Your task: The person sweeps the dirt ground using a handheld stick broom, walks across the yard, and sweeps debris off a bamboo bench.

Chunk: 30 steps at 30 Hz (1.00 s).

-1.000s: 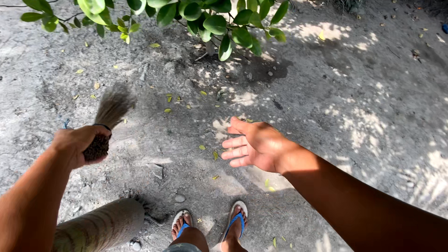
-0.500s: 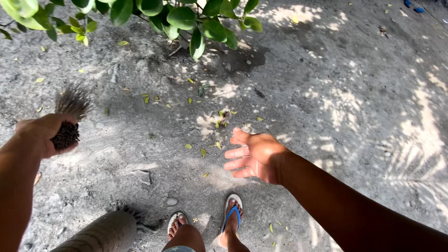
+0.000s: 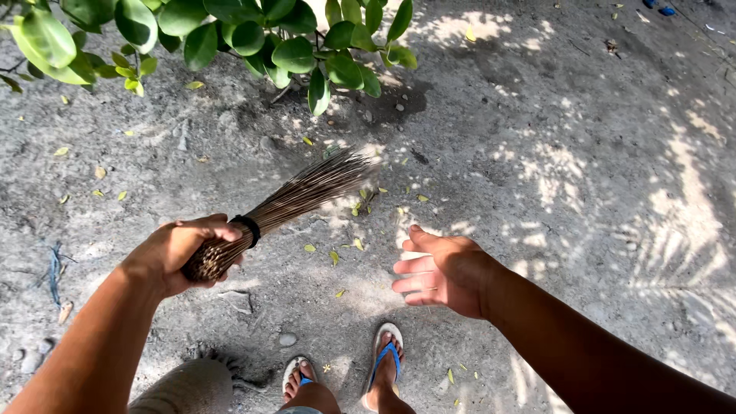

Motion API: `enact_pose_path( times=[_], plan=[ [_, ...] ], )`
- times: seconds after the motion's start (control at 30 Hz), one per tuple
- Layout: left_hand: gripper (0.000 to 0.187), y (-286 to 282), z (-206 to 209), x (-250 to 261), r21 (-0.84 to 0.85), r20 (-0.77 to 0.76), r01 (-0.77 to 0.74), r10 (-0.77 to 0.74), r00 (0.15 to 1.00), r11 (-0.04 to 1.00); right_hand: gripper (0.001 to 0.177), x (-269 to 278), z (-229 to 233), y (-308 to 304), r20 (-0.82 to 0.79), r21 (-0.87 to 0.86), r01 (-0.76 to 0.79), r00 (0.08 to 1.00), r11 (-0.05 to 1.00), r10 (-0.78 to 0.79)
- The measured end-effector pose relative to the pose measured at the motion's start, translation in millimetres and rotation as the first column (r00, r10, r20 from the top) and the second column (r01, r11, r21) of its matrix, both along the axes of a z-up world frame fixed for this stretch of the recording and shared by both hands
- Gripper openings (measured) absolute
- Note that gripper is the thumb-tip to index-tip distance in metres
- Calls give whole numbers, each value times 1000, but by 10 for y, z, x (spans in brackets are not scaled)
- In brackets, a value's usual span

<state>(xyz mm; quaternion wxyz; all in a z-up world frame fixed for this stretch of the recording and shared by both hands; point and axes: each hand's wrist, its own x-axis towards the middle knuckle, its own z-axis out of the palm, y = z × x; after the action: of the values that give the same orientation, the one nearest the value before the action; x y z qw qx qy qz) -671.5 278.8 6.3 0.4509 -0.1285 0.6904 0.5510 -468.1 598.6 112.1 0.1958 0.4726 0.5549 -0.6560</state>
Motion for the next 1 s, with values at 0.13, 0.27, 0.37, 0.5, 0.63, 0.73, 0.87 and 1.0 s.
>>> enact_pose_path(
  times=[0.13, 0.27, 0.37, 0.5, 0.63, 0.73, 0.87, 1.0],
  plan=[
    [43, -291, 165, 41, -146, -80, -163, 152, 985, 976, 67, -92, -11, -83, -16, -31, 36, 999, 999, -36],
    [44, 204, -284, 160, -352, -80, -217, 202, 976, 910, 65, 54, -6, -73, -12, -21, 109, 994, 994, -109],
    [41, 793, -611, 705, -365, 88, -241, 291, 953, 899, 65, 320, 36, 10, -13, -18, 138, 990, 990, -138],
    [43, 1389, -506, 1494, -261, 187, 175, -128, 974, 949, 66, 463, 88, 64, 25, -15, 102, 995, 995, -102],
    [41, 1197, -146, 1489, 2, 264, 230, -222, 939, 973, 68, 433, 146, 212, 19, -1, 62, 998, 998, -62],
    [46, 926, -11, 1585, -62, 147, 87, -77, 986, 994, 69, 522, 152, 424, -65, -38, 13, 998, 999, -15],
    [44, 757, -78, 1862, -68, 92, -134, 140, 986, 989, 71, 832, 0, 751, -54, -86, -24, 998, 996, 19],
    [36, 1736, -213, 2394, -331, 27, -300, 327, 945, 894, 66, 1324, -89, 1418, 4, -80, -15, 1000, 997, 16]
  ],
)
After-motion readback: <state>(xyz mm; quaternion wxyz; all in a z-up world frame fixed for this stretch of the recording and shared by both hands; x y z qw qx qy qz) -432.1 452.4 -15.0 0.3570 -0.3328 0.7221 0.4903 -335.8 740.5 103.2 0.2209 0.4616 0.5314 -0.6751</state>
